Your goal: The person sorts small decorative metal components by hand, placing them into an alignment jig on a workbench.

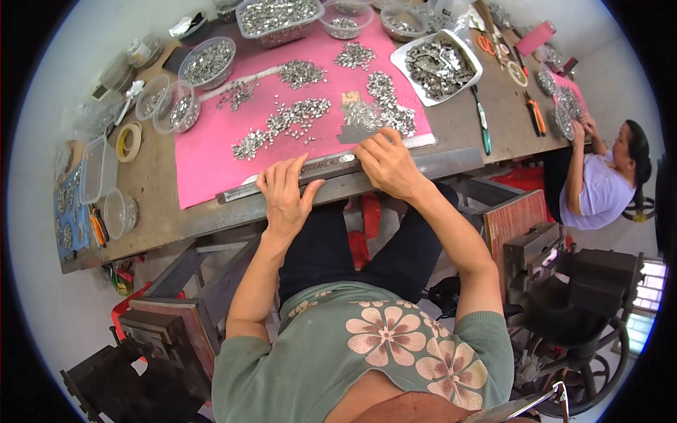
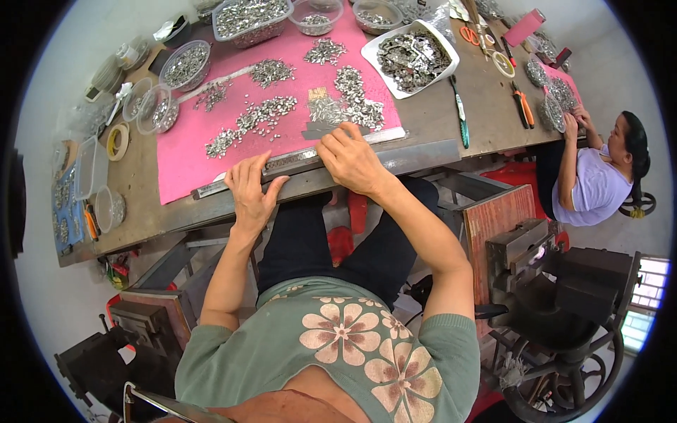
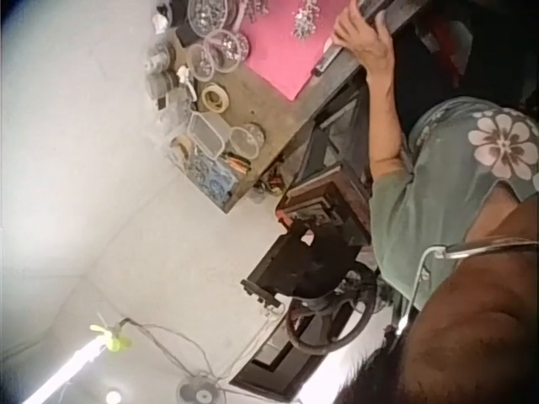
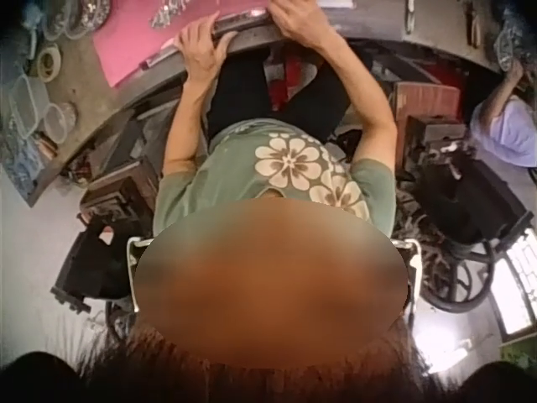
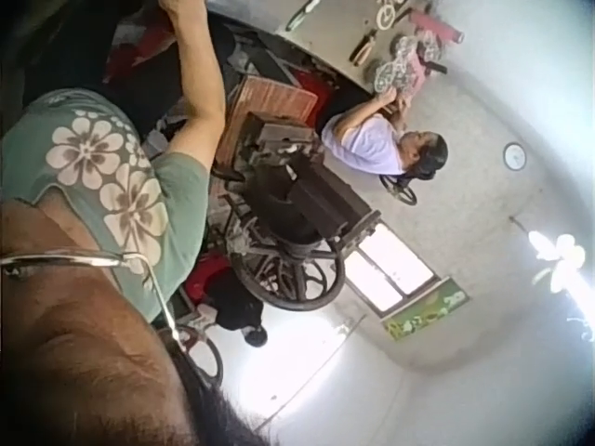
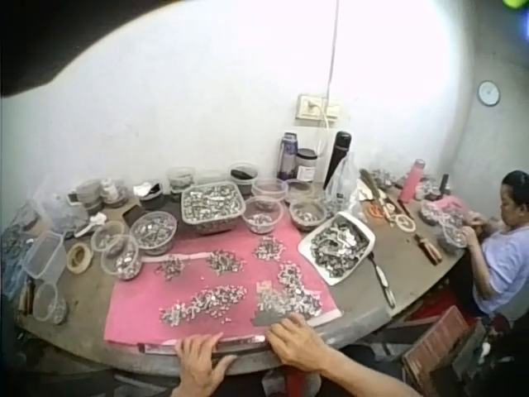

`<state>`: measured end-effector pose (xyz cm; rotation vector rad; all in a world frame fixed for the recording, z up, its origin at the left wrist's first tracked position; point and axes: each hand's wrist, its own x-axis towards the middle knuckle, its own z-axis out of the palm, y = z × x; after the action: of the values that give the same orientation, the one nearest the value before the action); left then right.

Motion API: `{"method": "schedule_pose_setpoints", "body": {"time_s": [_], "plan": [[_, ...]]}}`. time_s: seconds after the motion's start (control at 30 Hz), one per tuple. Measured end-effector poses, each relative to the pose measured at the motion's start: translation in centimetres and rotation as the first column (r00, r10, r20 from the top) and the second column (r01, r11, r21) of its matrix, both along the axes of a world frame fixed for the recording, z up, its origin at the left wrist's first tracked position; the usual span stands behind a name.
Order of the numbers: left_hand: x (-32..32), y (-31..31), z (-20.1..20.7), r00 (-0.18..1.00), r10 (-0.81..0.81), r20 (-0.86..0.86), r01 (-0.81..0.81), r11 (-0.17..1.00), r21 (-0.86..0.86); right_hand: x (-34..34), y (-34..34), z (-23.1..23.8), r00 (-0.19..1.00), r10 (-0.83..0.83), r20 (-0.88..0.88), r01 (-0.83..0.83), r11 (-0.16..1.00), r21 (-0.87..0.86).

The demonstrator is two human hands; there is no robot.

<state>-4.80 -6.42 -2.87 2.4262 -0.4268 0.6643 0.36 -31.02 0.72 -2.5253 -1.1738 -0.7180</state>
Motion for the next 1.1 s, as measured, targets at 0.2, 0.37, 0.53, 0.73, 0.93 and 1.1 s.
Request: {"method": "schedule_pose_setpoints", "body": {"time_s": [0.2, 0.37, 0.53, 0.73, 0.93, 1.1], "plan": [[0.0, 0.1, 0.2, 1.0, -0.013, 0.003, 0.013, 0.999, 0.03, 4.9, -3.6, 5.0, 0.933, -0.184, 0.309, 0.128, 0.973, 0.192], [0.1, 0.1, -0.3, 1.0, 0.01, 0.02, -0.01, 1.0, 0.004, 6.2, -7.5, 4.1, 0.787, -0.586, 0.191, 0.532, 0.802, 0.272], [0.1, 0.0, 0.0, 1.0, 0.011, 0.016, -0.011, 1.0, 0.011, 3.5, -4.2, -0.4, 0.959, -0.262, -0.105, 0.28, 0.927, 0.249], [0.2, -0.1, -0.2, 1.0, 0.006, 0.03, -0.007, 1.0, 0.023, 3.8, -2.6, -1.5, 0.924, -0.318, -0.214, 0.368, 0.892, 0.262], [0.0, -0.1, 0.3, 0.999, 0.0, 0.036, 0.0, 1.0, 0.002, 4.2, -3.0, -1.5, 0.923, -0.318, -0.219, 0.367, 0.899, 0.241], [0.8, -0.5, 2.4, 0.997, -0.055, -0.049, 0.053, 0.998, -0.038, 2.9, -3.5, -1.3, 0.928, -0.297, -0.223, 0.36, 0.867, 0.345]]}}
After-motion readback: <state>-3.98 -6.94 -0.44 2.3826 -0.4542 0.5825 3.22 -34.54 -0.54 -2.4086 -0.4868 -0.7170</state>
